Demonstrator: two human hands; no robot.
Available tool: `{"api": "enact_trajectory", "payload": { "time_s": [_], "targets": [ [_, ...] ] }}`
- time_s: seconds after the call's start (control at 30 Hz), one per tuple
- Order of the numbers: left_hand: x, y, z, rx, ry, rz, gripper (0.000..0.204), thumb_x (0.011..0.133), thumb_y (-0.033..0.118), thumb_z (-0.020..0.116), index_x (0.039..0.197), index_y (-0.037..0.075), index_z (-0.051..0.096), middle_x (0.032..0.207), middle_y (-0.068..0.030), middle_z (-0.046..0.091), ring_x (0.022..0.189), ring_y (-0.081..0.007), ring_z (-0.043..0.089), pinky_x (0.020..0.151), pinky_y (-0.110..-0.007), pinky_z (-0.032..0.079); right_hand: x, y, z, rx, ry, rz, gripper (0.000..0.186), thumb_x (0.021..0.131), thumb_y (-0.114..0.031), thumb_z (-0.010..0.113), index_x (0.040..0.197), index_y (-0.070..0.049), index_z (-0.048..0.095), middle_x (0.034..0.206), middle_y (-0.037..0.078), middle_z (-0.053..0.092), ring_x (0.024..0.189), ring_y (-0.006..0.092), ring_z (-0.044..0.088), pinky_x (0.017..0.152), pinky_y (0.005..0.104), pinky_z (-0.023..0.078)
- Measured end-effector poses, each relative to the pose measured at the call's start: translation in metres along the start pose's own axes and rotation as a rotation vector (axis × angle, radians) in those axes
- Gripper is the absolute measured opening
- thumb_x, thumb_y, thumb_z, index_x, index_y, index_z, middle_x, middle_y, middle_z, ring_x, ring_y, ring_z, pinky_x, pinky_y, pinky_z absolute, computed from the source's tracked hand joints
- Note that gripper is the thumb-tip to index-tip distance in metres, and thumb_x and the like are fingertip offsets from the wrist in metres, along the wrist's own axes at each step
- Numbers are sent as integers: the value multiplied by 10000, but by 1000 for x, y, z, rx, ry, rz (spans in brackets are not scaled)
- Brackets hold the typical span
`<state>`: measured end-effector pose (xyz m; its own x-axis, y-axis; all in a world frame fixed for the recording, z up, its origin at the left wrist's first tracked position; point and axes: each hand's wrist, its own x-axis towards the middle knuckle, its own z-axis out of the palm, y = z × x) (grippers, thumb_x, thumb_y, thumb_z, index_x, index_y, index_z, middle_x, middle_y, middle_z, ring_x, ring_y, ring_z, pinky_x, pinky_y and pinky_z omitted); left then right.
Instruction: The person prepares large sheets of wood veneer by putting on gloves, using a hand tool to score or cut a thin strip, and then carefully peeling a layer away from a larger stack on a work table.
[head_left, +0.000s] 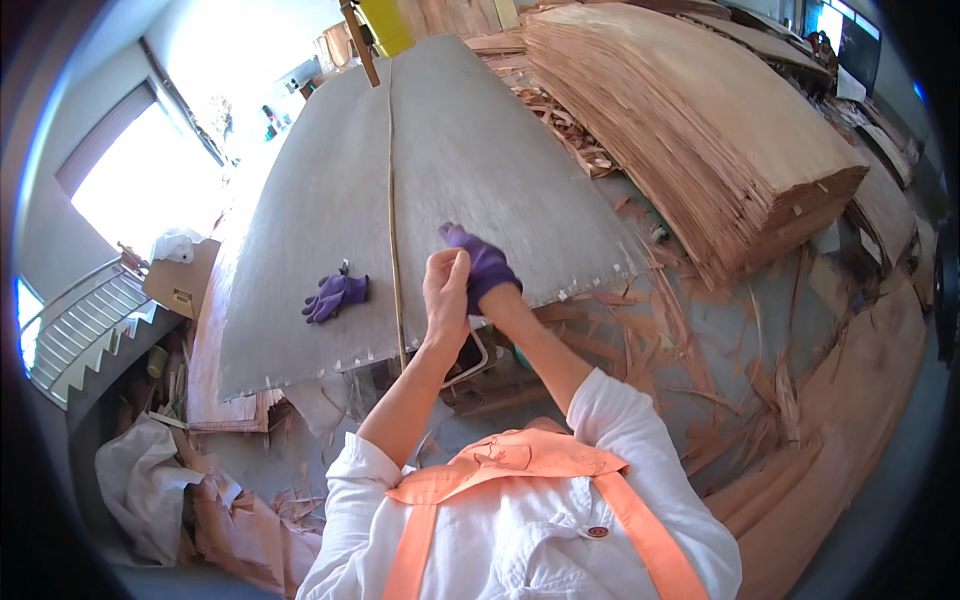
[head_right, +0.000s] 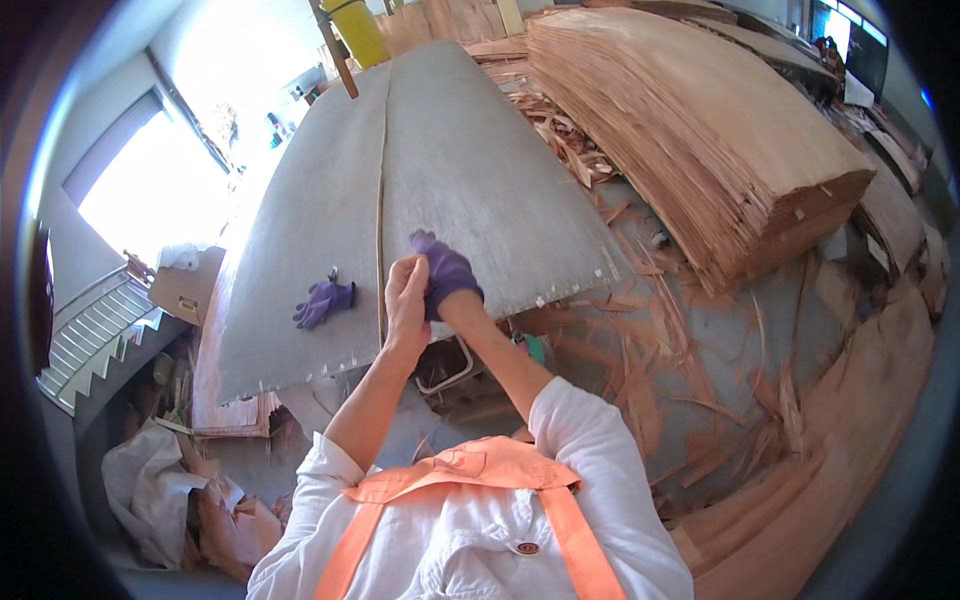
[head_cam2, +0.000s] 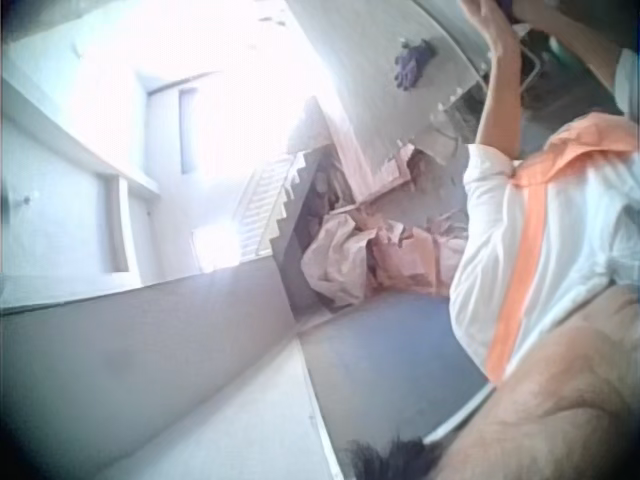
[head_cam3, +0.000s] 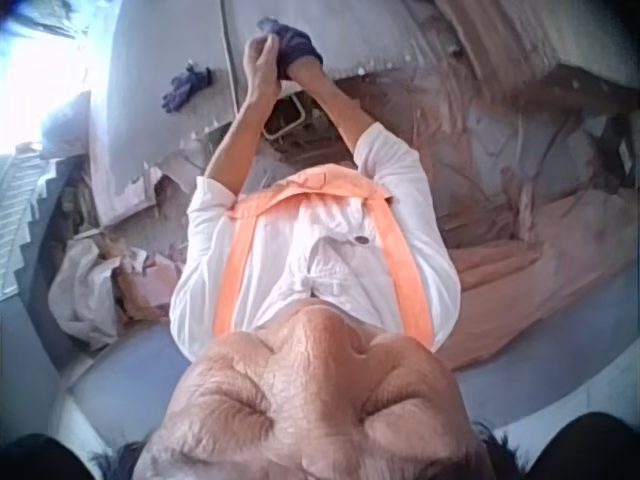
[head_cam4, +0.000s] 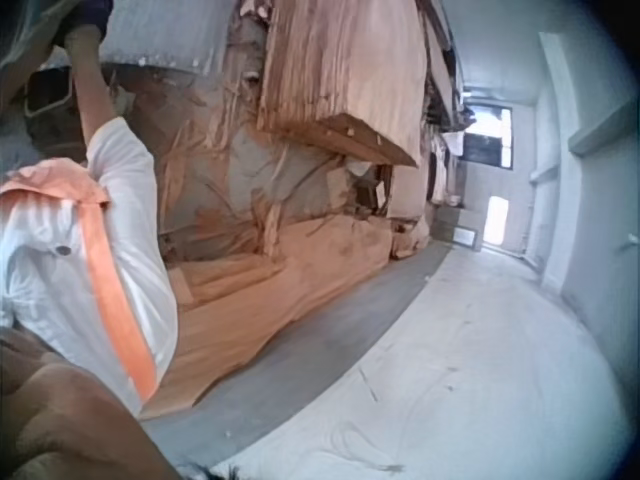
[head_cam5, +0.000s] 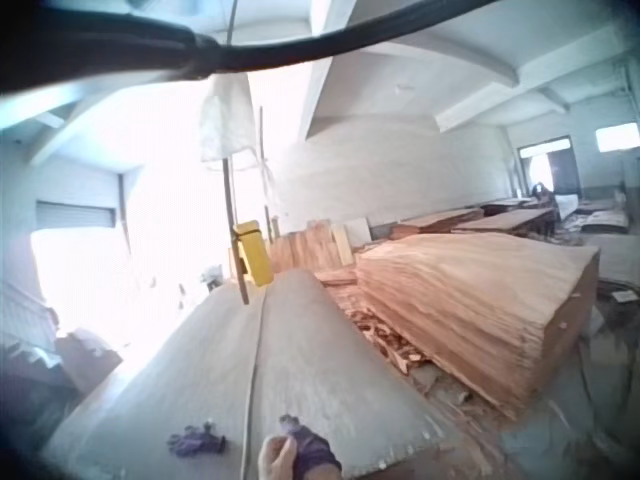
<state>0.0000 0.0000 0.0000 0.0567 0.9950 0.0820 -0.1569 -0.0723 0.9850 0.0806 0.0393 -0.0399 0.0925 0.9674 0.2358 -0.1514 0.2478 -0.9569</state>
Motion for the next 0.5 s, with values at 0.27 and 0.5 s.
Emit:
{"api": "enact_trajectory", "payload": {
  "time_s": [0.27,0.5],
  "targets": [
    [24,4,-42,-218,150,-195,267,912,232,530,1088,32,534,978,-74,597,891,-181,600,754,-331,512,-51,12,41,-630,-113,-350,320,869,-87,412,1166,-1,497,1090,233,551,990,371,539,841,414,444],
    [49,39,-90,-375,380,-111,206,922,134,458,1094,36,514,918,-103,617,793,-212,629,708,-353,538,-123,-48,37,-655,-308,-676,305,796,0,482,1099,1,511,1086,198,547,953,372,538,788,430,453]
  ]
}}
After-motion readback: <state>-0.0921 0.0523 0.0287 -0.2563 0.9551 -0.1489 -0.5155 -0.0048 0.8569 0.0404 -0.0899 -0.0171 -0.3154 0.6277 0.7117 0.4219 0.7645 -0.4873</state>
